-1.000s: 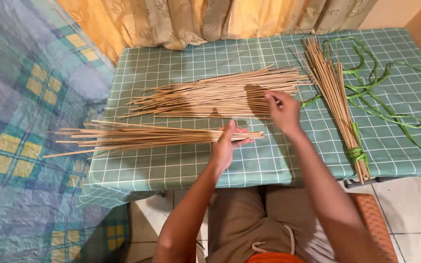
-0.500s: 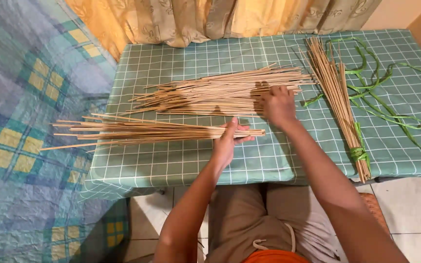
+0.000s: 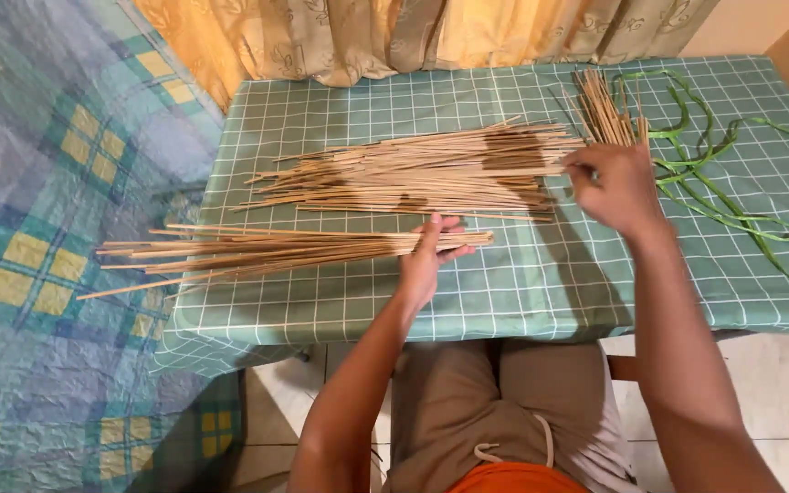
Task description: The person is gathering thin wooden sticks into bundles and securing them by wrapping and tying green plastic strips around one end to create broom components.
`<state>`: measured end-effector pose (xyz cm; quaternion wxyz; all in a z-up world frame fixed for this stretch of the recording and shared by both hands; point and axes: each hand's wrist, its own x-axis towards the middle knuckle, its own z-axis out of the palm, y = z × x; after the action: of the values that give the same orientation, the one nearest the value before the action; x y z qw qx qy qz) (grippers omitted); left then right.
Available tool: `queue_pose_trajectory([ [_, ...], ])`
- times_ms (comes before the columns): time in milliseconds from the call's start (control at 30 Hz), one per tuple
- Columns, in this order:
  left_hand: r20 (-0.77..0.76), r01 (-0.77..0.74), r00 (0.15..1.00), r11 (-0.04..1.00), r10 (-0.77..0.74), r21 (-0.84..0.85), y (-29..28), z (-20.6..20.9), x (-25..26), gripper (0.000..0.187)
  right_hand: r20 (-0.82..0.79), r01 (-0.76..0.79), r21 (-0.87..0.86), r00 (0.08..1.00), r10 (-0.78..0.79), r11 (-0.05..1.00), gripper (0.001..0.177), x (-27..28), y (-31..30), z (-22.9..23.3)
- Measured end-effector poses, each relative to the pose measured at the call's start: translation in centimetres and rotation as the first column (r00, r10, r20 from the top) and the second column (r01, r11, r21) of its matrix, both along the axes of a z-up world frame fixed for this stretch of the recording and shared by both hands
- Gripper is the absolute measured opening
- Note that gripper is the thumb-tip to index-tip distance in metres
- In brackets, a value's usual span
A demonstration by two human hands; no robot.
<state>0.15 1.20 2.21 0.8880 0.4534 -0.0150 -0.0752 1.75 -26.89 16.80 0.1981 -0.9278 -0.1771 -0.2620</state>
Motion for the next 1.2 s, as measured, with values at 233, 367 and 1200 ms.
queue_pose_trajectory([
  [233, 0.107, 0.046, 0.993, 0.999, -0.047, 0.011, -0.3, 2.4, -1.1, 0.057, -0.291, 0.085, 0.342, 0.956, 0.020, 0.936, 0.020, -3.2, 0.3, -1.6],
  [367, 0.120, 0.081, 0.989, 0.994, -0.090, 0.077, -0.7, 2.1, -1.9, 0.051, -0.272, -0.070, 0.263, 0.952, 0.144, 0.962, 0.026, -4.0, 5.1, -4.4],
  [1200, -0.009, 0.013, 1.000, 1.000, -0.013, -0.011, 0.3, 0.0, -0.2, 0.046, -0.134, 0.115, 0.852, 0.991, 0.000, 0.511, 0.036, -6.5, 7.7, -14.1],
])
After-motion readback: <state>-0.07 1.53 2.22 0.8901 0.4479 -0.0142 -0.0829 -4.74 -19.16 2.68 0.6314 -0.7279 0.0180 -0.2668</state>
